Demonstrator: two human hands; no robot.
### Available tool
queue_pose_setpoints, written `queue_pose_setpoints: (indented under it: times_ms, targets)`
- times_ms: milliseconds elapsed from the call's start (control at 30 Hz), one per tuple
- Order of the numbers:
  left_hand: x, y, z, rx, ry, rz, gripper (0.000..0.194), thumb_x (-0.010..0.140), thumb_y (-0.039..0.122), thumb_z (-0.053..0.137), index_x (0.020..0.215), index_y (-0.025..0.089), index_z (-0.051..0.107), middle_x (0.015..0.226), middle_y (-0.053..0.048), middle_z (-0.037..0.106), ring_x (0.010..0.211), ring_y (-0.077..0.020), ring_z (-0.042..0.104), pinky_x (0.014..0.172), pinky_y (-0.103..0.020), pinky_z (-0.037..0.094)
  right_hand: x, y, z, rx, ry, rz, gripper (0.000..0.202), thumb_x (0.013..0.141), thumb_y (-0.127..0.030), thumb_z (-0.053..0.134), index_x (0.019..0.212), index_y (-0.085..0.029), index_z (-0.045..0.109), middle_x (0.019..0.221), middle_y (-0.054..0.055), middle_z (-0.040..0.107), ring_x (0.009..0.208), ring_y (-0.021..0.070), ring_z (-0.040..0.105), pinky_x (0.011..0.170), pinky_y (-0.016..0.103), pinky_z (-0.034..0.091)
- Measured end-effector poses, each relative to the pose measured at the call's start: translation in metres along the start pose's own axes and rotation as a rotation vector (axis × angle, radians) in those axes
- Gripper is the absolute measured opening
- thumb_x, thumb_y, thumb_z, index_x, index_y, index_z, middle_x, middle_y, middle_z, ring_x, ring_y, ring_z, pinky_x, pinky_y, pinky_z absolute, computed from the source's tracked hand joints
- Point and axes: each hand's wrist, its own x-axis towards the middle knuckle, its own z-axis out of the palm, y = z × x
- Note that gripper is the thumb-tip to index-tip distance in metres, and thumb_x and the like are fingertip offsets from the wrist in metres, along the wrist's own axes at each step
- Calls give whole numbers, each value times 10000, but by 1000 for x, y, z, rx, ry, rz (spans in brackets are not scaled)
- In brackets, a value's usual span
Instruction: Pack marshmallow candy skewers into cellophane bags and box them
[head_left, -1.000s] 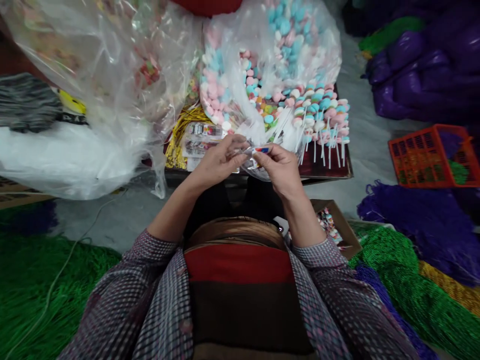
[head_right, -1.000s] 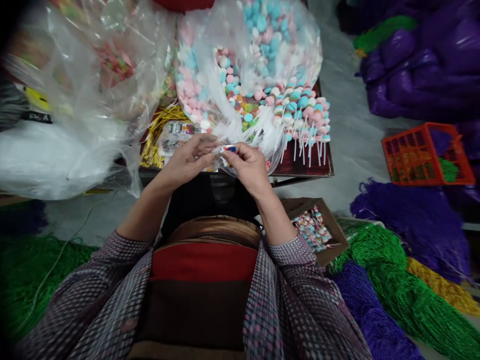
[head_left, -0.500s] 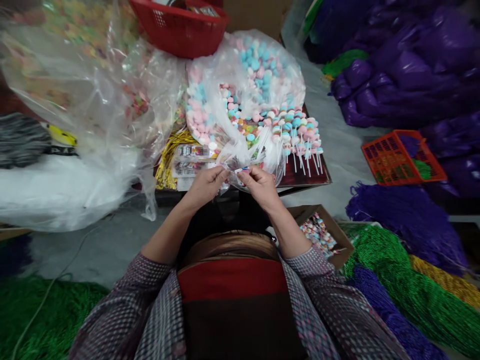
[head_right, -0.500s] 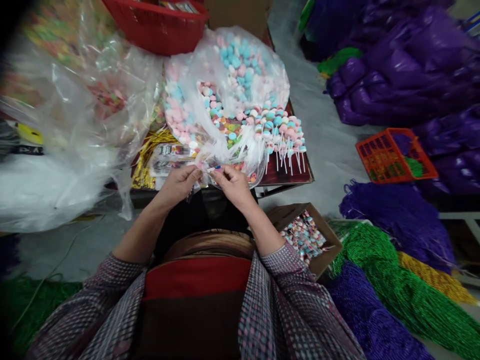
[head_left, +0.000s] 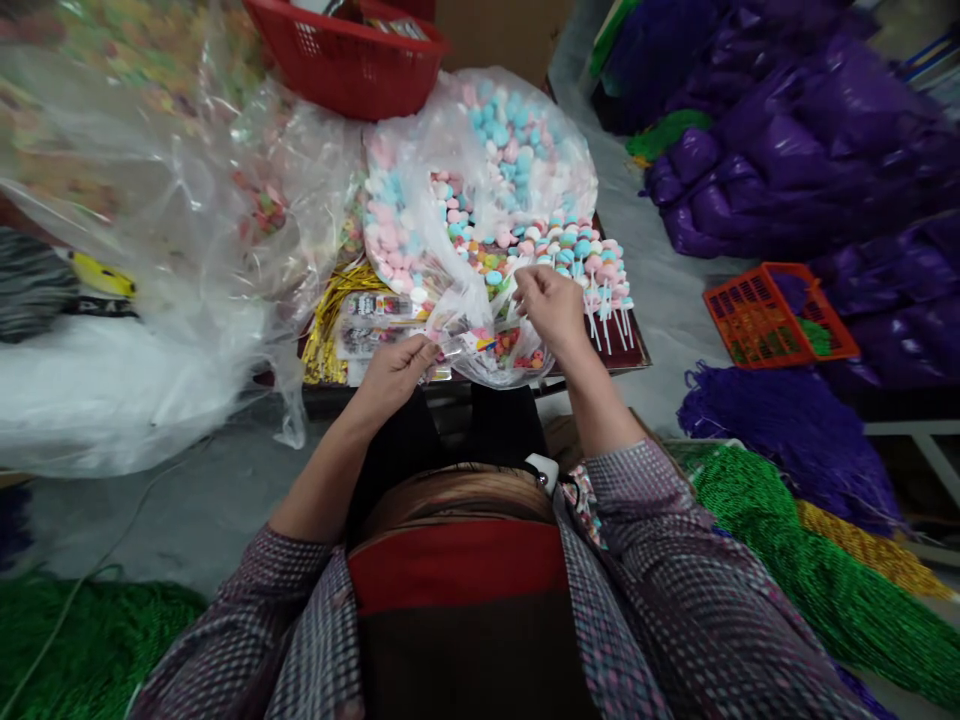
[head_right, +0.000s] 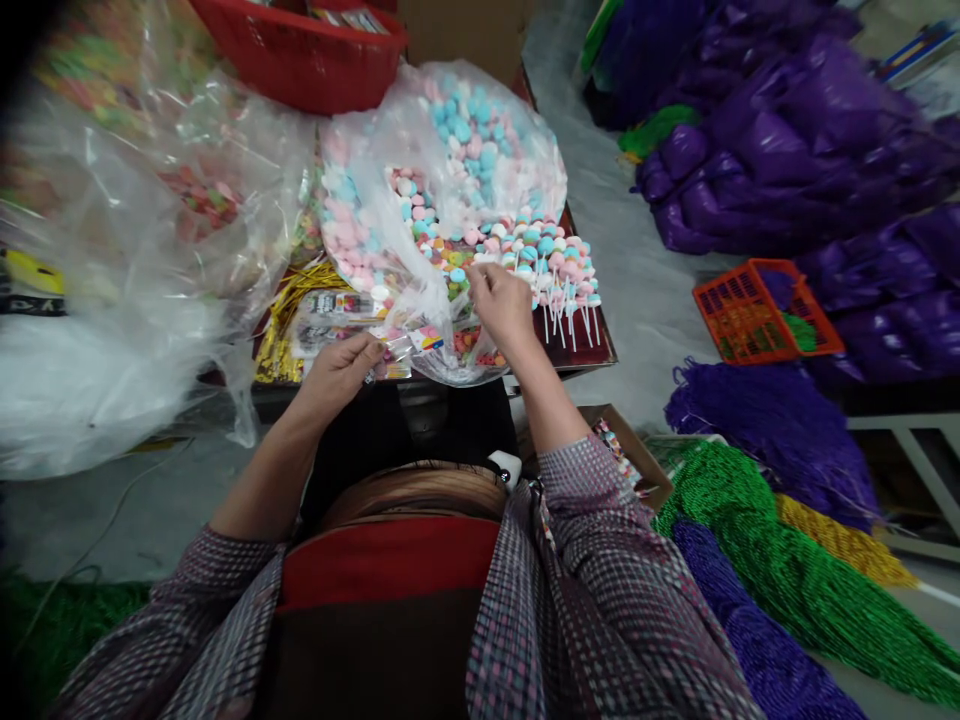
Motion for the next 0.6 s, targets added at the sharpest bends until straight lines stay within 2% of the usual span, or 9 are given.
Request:
queue_pose_setpoints:
  times_ms: [33,100,200,333,600]
  targets:
    - [0,0,1,15,14,23,544,895,688,515,668,198,581,590,24,514,598,-126,449,581,-253,344,16,2,0,-126,36,-7,241,955,-366,539,1003,-176,680,890,93,729,900,261,713,874,394,547]
    - [0,0,4,46,55,62,537,888,689,531,674,200,596,593,19,526,605,-132,467,584,-256,355,44,6,6,-349,29,18,284,921,-270,594,1162,-134,656,1056,167,745,1121,348,688,1037,491,498]
    - [-1,-1,4,71,118,75,523,895,674,542,677,203,606,580,21,534,601,-135,483,588,-260,364,69,14,22,-499,-22,86,392,914,-255,616,1263,-78,594,1203,255,708,1216,419,640,1081,565,453]
    - [-4,-3,-1,33,154,63,536,909,682,538,700,198,635,615,7,614,599,-130,503,601,-264,396,75,26,37,-456,4,151,412,927,-212,587,1313,-75,543,1249,257,693,1218,390,641,1069,547,462]
    - [-1,-2,-1,-58,199,64,582,874,745,555,689,200,640,646,-10,649,651,-142,560,648,-279,443,77,27,39,-421,62,222,475,899,-187,617,1349,-80,508,1327,239,666,1296,372,616,1122,556,452]
